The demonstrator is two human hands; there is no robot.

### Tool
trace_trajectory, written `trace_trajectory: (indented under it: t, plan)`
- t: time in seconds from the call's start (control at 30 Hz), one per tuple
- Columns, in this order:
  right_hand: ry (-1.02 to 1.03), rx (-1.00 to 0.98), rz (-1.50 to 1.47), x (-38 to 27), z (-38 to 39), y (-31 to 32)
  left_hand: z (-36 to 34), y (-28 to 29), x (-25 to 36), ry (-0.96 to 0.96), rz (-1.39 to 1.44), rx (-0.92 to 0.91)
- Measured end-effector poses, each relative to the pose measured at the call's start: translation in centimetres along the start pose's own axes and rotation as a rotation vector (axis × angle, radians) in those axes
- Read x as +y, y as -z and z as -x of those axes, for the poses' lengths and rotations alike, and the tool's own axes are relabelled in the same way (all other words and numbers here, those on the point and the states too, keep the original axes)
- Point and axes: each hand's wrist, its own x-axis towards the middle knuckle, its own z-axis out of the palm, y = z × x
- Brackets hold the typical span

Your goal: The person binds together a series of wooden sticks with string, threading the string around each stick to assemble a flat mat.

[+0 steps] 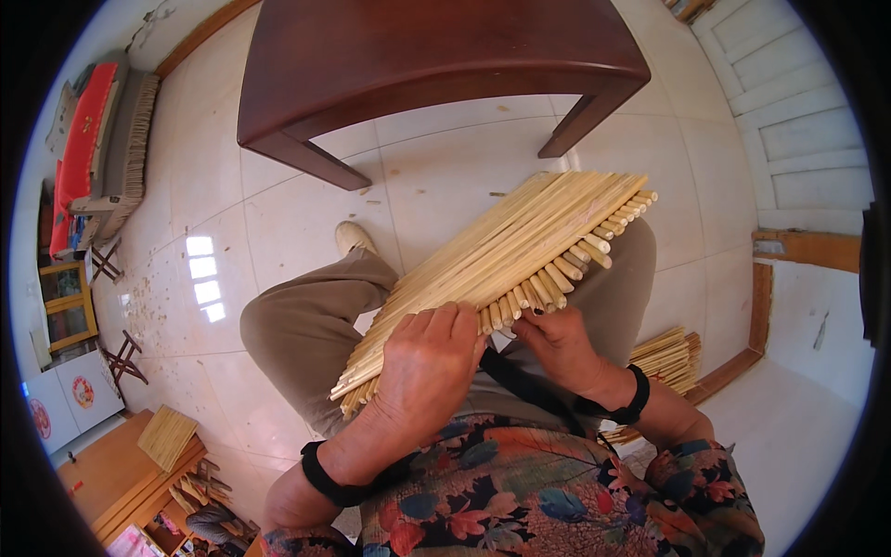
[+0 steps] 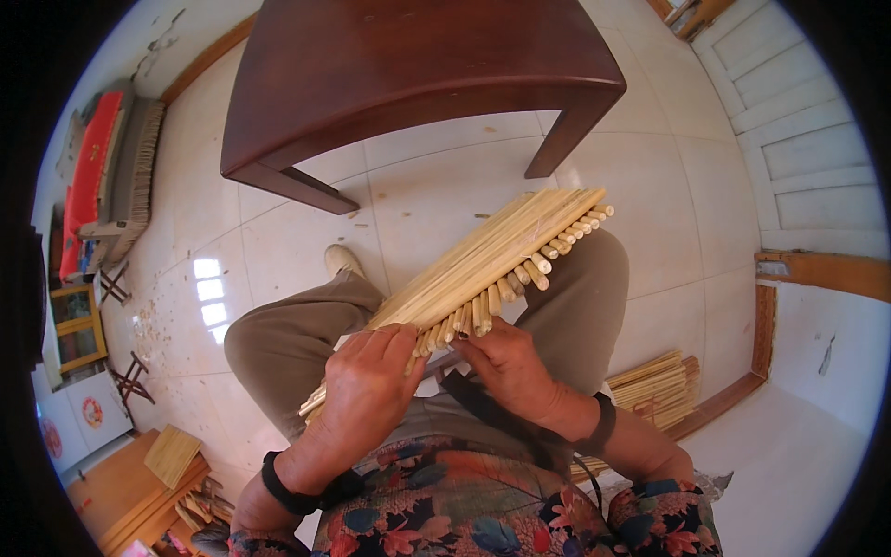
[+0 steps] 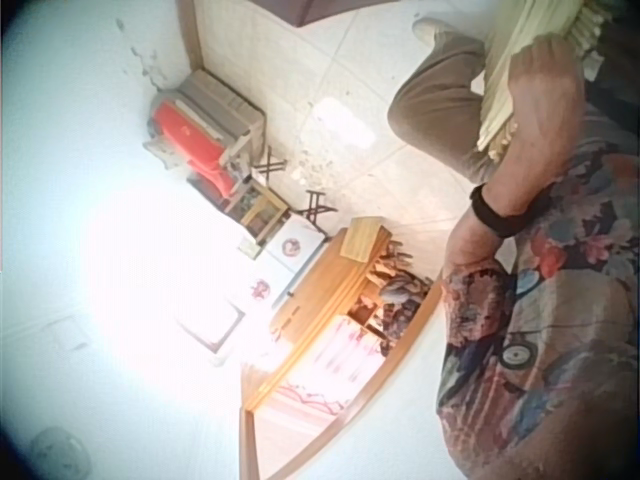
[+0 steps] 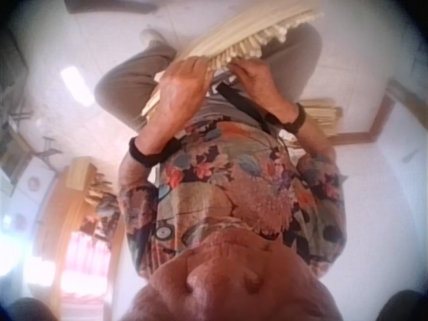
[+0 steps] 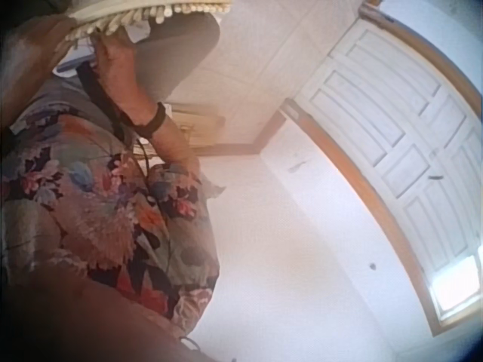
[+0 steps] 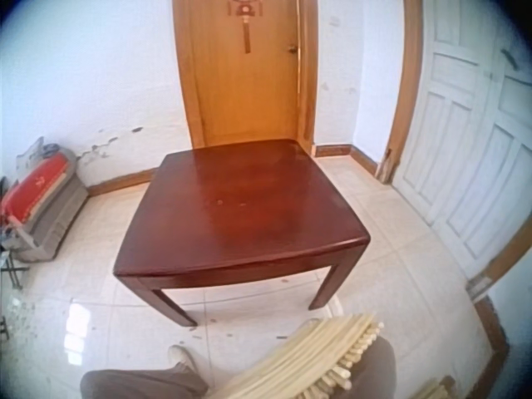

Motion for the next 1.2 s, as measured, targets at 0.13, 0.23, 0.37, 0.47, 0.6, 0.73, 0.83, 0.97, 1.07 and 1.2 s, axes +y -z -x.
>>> trace_trajectory:
  t: [0.13,0.23,0.37,0.47,0.6,0.73,0.83,0.97,1.07,1.2]
  plan:
    - [-0.054,0.01,-0.063,0.7,0.0,-0.7,-0.1,-0.2,-0.2,-0.004,-0.007,0.01]
    - [-0.09,0.04,-0.118,1.0,0.0,-1.0,-0.2,-0.2,-0.3,0.004,-0.001,-0.003]
    - [-0.175,-0.022,-0.155,1.0,0.4,-0.4,0.2,-0.1,0.0,0.038,-0.001,0.003]
    - [-0.119,-0.037,-0.072,0.9,0.8,0.2,0.6,-0.2,0.3,0.068,-0.031,-0.024]
    - [-0.374,-0.078,-0.192,0.2,1.9,0.1,1.3,0.1,0.1,0.047,-0.055,-0.043]
    - [-0.409,-0.07,-0.183,-0.1,2.2,-0.3,1.3,0.4,-0.3,0.014,-0.054,-0.079]
    - [-0.361,-0.013,-0.28,-0.1,2.1,-0.8,1.3,0.7,-0.4,0.0,-0.042,-0.088]
    - [-0.281,-0.004,-0.189,-0.3,2.1,-1.0,1.5,0.9,-0.6,-0.002,-0.054,-0.106]
    - [-0.173,-0.012,-0.073,-0.3,2.2,-0.9,1.7,0.9,-0.6,-0.017,-0.06,-0.113]
    - [-0.067,-0.046,0.034,-0.1,2.3,-0.8,1.6,0.9,-0.7,-0.021,-0.063,-0.12]
